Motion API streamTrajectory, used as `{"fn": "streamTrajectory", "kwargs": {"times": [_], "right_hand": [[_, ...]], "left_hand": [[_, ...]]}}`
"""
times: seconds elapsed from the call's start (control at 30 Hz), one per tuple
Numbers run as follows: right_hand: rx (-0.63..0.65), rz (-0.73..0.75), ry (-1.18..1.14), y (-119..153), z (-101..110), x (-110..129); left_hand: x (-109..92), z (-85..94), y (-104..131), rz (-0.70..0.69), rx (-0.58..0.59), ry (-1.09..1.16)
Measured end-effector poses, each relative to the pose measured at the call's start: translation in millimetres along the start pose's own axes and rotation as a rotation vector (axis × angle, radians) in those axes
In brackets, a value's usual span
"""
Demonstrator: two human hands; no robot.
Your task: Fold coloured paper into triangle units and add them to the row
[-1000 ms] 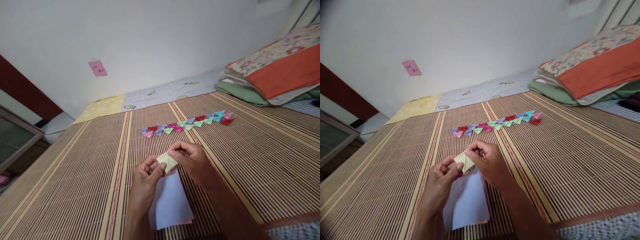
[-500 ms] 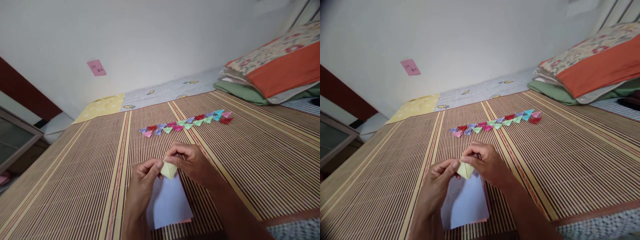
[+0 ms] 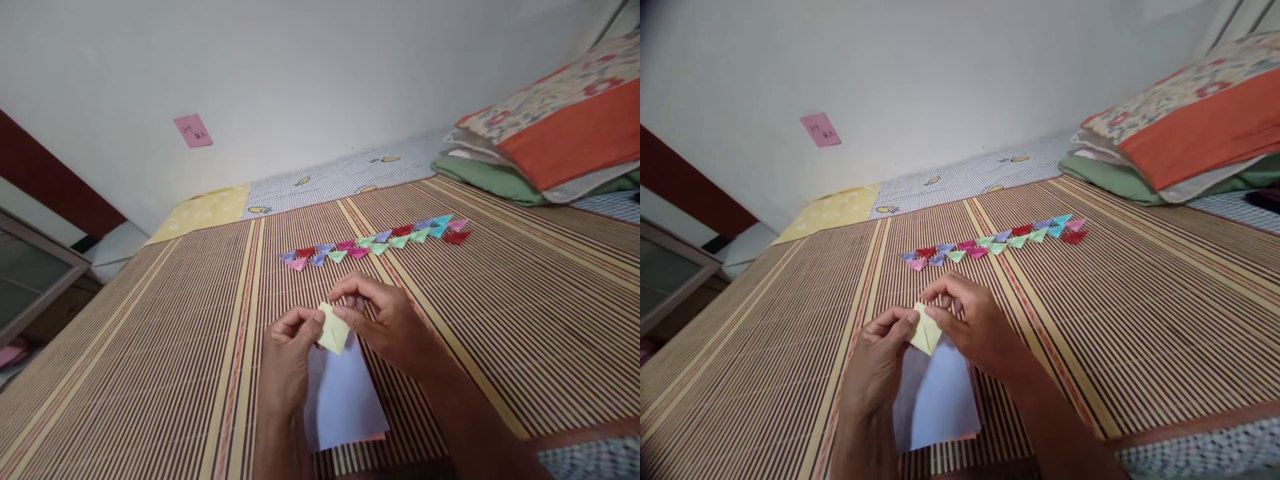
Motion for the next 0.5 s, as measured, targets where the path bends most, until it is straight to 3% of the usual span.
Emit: {"fn": "streamTrajectory", "kwargs": {"times": [0.1,0.23,0.5], "right_hand": [[0.126,0.172,0.118,0.4,-4.3,15.2],[0.275,0.231,0.261,4.5,-17.9,18.0],[0.234,0.268,0.427,4.3,-27.8,11.2]], "left_hand": [[6.0,1.2,-3.6,0.101,-0.046,0.213],[5.1,1.9,-5.5,0.140,-0.070,0.331],[3.3,0.1,-5.9,0.104,-0.077,0.313]]}}
Point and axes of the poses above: each hand's wrist, its own y-axis away from the middle knuckle, its own z-axis out of the back of the hand, x = y × z, the point moved 4 cm from there along -y, towards the middle knuckle, and after that the axes turned 8 degrees about z, right-handed, at the moved point
